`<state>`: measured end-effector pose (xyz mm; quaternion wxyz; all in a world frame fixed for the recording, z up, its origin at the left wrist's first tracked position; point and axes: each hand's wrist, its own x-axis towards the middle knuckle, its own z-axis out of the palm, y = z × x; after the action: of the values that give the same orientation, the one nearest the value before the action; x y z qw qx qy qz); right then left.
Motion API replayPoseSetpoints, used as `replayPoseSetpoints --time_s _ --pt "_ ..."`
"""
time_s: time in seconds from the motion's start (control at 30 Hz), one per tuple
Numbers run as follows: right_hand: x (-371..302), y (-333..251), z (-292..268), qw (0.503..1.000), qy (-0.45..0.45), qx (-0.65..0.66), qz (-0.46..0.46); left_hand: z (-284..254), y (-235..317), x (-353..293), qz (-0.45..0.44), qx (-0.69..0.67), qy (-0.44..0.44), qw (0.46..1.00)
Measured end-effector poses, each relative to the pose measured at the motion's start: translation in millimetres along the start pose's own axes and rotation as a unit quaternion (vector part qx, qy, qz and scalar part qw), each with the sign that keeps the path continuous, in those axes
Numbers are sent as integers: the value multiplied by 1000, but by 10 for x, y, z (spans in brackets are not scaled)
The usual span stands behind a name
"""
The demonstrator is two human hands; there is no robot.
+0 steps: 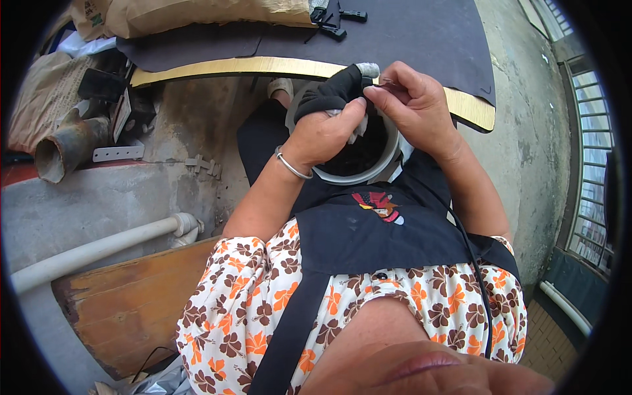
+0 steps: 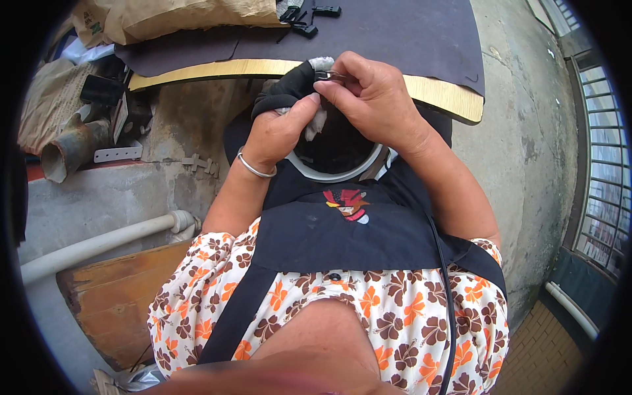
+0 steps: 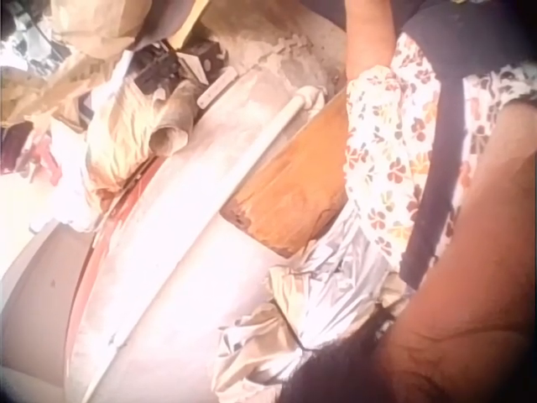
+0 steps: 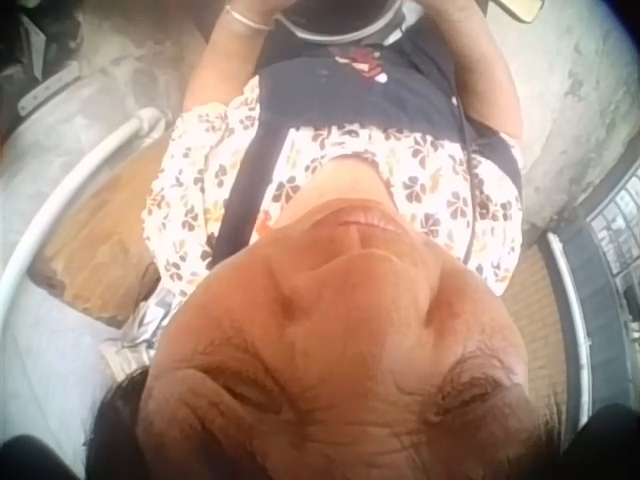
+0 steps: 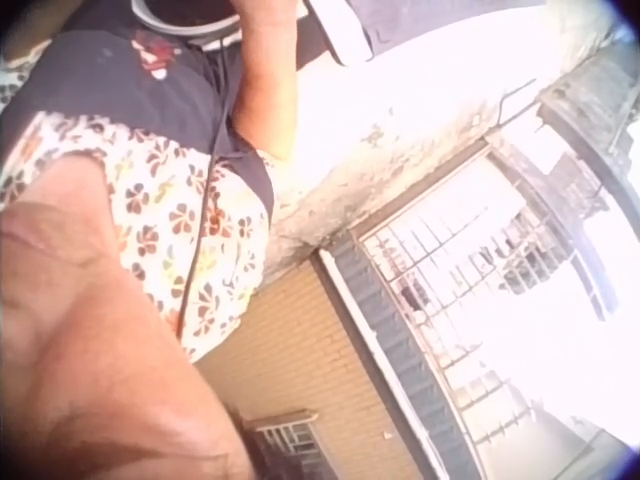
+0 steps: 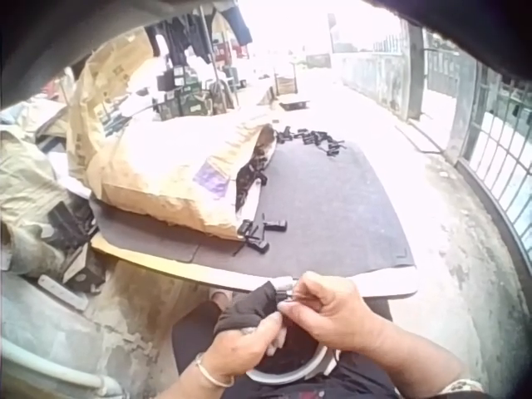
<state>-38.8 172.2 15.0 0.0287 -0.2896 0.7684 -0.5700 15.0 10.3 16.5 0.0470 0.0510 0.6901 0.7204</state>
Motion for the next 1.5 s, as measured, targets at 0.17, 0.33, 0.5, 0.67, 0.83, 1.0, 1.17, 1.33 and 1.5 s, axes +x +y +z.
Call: replayPoseSetpoints --time_s 0.17,0.33,0.5,0.67,0.83,1.0,1.17,1.33,1.5 --pt "51 38 9 998 -25 54 37 12 -236 124 197 124 54 971" --pt "20 -33 -6 994 -86 -70 -2 38 -192 107 195 160 78 965" --pt "27 57 89 997 -62 -48 18 74 -238 94 257 243 114 928" --pt "-11 274 226 998 -35 19 45 35 -234 56 219 379 112 892" --pt "-24 236 20 992 -79 63 80 -34 -153 82 116 80 87 986" --pt "-26 217 -19 987 -137 20 85 -123 -124 45 5 -150 47 988" --pt "14 84 -84 991 -105 50 67 -127 -181 66 12 44 80 996" --pt "53 118 -73 971 -153 135 128 -49 -213 91 150 37 -13 988" --pt "34 53 -92 981 -170 68 58 -30 -159 51 44 -87 22 995"
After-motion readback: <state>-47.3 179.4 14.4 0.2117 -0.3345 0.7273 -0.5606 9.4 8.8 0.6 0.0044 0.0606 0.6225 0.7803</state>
